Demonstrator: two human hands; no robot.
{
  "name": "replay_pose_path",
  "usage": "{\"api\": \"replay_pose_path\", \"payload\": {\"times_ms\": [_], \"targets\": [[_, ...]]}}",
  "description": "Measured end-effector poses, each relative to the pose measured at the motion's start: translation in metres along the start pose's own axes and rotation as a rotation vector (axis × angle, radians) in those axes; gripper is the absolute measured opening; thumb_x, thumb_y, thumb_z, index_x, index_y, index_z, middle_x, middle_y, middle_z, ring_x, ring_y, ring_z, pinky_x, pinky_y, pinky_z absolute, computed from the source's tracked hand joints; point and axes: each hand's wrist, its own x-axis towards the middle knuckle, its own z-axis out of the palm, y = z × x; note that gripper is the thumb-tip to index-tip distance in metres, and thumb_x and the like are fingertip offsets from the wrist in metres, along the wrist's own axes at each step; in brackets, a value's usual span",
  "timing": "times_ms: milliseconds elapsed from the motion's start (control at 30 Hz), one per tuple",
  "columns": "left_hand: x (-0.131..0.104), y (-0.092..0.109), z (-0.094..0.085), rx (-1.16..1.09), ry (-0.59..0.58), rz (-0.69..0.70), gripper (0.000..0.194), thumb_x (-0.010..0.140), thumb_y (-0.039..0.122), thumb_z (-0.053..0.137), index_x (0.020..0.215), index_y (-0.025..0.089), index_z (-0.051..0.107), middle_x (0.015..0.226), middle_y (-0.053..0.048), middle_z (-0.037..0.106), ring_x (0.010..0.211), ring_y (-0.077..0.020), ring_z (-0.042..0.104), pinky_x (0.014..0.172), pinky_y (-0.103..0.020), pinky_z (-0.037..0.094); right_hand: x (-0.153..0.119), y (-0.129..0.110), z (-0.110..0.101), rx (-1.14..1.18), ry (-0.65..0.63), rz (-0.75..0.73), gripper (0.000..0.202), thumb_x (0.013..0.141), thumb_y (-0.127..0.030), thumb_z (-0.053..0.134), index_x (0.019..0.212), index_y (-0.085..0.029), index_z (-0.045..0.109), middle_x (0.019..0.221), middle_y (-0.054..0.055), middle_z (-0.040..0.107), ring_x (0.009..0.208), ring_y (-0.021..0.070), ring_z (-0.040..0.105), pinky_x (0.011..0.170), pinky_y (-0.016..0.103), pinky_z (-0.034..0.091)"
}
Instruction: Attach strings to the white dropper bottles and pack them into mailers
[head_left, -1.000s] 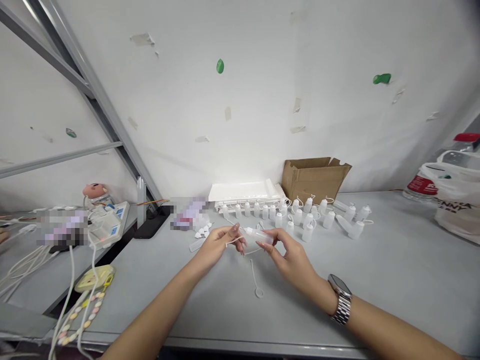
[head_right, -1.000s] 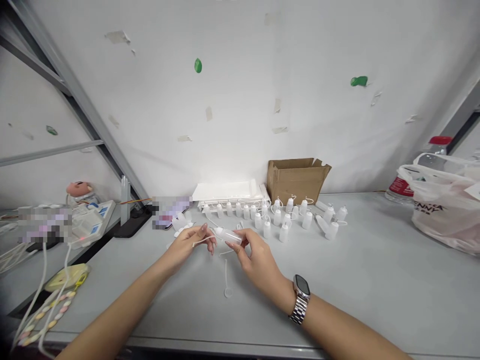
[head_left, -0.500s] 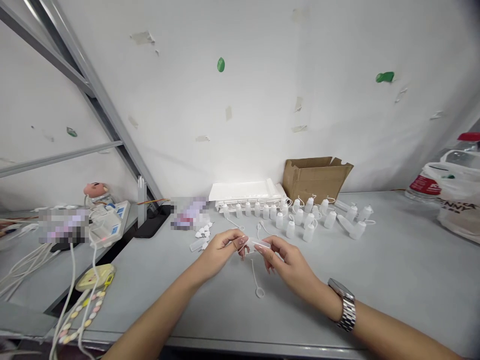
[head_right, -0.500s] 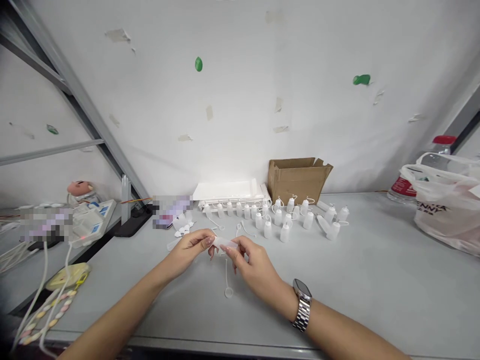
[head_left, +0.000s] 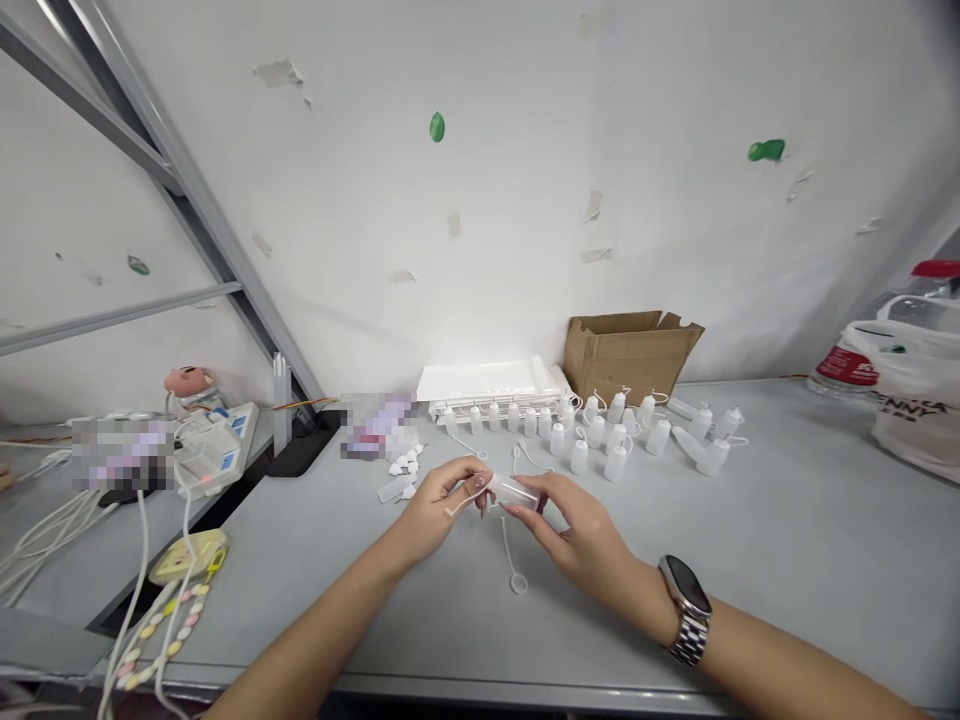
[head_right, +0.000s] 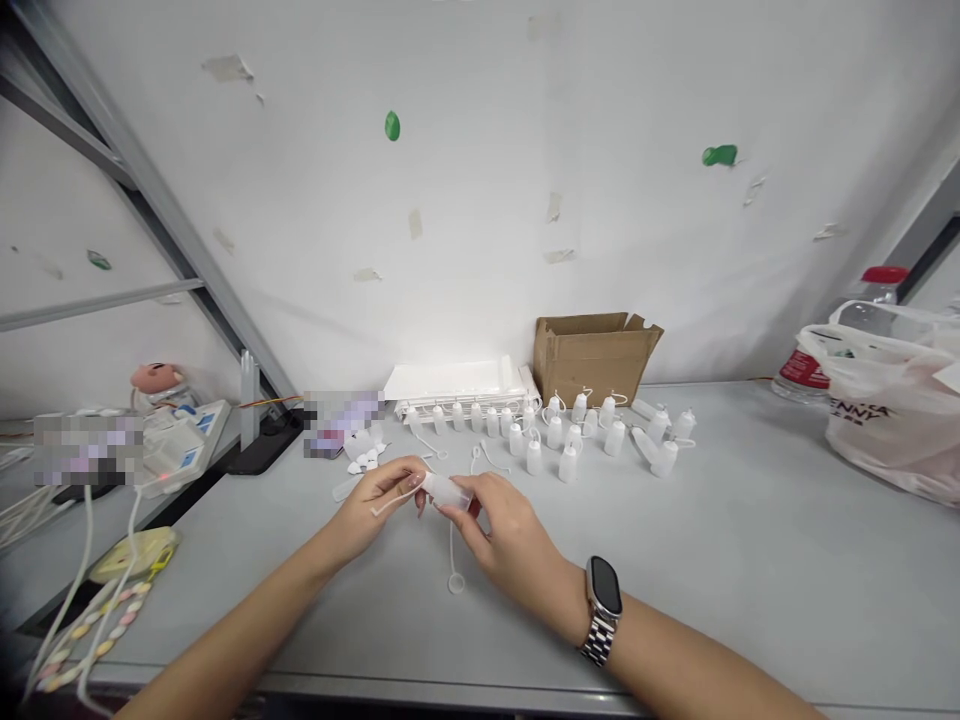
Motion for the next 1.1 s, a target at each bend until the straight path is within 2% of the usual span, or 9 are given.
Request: {"api": "replay_pose_path", "payload": {"times_ms": [167, 333, 433, 533, 633, 767, 833, 967, 1100], "targets": [[-0.001, -0.001, -0.002, 0.055, -0.010, 0.073, 0.025, 0.089, 0.037, 0.043, 0.076, 0.018, 0.054, 0.070, 0.001, 0.050, 0.071, -0.0133, 0.049, 0.068, -0.024, 0.037, 0.011, -0.008, -0.004, 0.440, -0.235, 0.447, 0.029, 0.083, -0.045, 0.053, 0.077, -0.016, 0.058, 0.055, -0.002, 0.052, 0.052, 0.0111, 0.047, 0.053, 0.025, 0.037], [-0.002, 0.007, -0.009, 0.209, -0.042, 0.109, 0.024, 0.089, 0.035, 0.044, 0.075, 0.019, 0.055, 0.073, 0.001, 0.051, 0.073, -0.0130, 0.049, 0.071, -0.024, 0.037, 0.020, -0.004, -0.007, 0.986, -0.452, 0.643, 0.034, 0.081, -0.045, 0.056, 0.068, -0.014, 0.056, 0.043, -0.008, 0.040, 0.038, 0.0046, 0.028, 0.045, 0.022, 0.023], [-0.001, 0.009, -0.011, 0.245, -0.086, 0.103, 0.025, 0.088, 0.036, 0.044, 0.075, 0.018, 0.058, 0.073, 0.000, 0.052, 0.072, -0.0133, 0.050, 0.070, -0.024, 0.038, 0.020, 0.002, -0.007, 1.231, -0.570, 0.738, 0.032, 0.081, -0.041, 0.058, 0.069, -0.012, 0.058, 0.040, -0.009, 0.037, 0.036, 0.0030, 0.020, 0.046, 0.023, 0.022], [0.001, 0.006, -0.011, 0.172, -0.110, 0.033, 0.029, 0.087, 0.038, 0.046, 0.074, 0.018, 0.061, 0.072, -0.001, 0.057, 0.075, -0.0150, 0.054, 0.074, -0.026, 0.040, 0.019, 0.006, -0.005, 1.277, -0.592, 0.762, 0.035, 0.084, -0.042, 0.053, 0.072, -0.010, 0.060, 0.040, -0.007, 0.041, 0.035, 0.0034, 0.023, 0.047, 0.023, 0.025], [0.006, 0.001, -0.007, -0.085, -0.102, -0.121, 0.040, 0.088, 0.045, 0.041, 0.080, 0.015, 0.066, 0.077, -0.005, 0.066, 0.081, -0.0186, 0.061, 0.083, -0.030, 0.042, 0.020, 0.008, -0.004, 1.282, -0.553, 0.724, 0.035, 0.086, -0.042, 0.049, 0.075, -0.011, 0.060, 0.041, -0.006, 0.045, 0.036, 0.0049, 0.029, 0.046, 0.023, 0.026], [0.012, -0.001, -0.005, -0.535, 0.049, -0.276, 0.044, 0.087, 0.046, 0.044, 0.104, 0.011, 0.063, 0.091, -0.012, 0.071, 0.089, -0.0221, 0.065, 0.089, -0.036, 0.045, 0.020, 0.009, -0.003, 1.264, -0.506, 0.709, 0.033, 0.084, -0.041, 0.052, 0.071, -0.011, 0.060, 0.041, -0.005, 0.046, 0.037, 0.0052, 0.031, 0.045, 0.022, 0.028], [0.013, 0.001, -0.006, -0.661, 0.157, -0.294, 0.039, 0.085, 0.041, 0.051, 0.106, 0.010, 0.062, 0.098, -0.013, 0.071, 0.093, -0.0218, 0.065, 0.089, -0.034, 0.046, 0.020, 0.009, -0.002, 1.239, -0.479, 0.722, 0.035, 0.083, -0.042, 0.053, 0.067, -0.012, 0.060, 0.040, -0.005, 0.045, 0.036, 0.0051, 0.031, 0.044, 0.022, 0.028], [0.013, 0.001, -0.010, -0.730, 0.292, -0.277, 0.028, 0.080, 0.033, 0.061, 0.096, 0.011, 0.065, 0.096, -0.013, 0.071, 0.092, -0.0209, 0.066, 0.088, -0.032, 0.048, 0.019, 0.011, 0.000, 1.185, -0.472, 0.742, 0.038, 0.084, -0.044, 0.051, 0.068, -0.011, 0.060, 0.040, -0.004, 0.045, 0.038, 0.0063, 0.036, 0.046, 0.022, 0.029], [0.013, -0.006, -0.012, -0.730, 0.332, -0.261, 0.021, 0.072, 0.027, 0.070, 0.086, 0.011, 0.068, 0.091, -0.010, 0.073, 0.090, -0.0207, 0.067, 0.091, -0.032, 0.047, 0.017, 0.012, 0.001, 1.138, -0.480, 0.752, 0.040, 0.086, -0.046, 0.049, 0.071, -0.011, 0.061, 0.041, -0.004, 0.047, 0.039, 0.0063, 0.037, 0.047, 0.022, 0.030]]}}
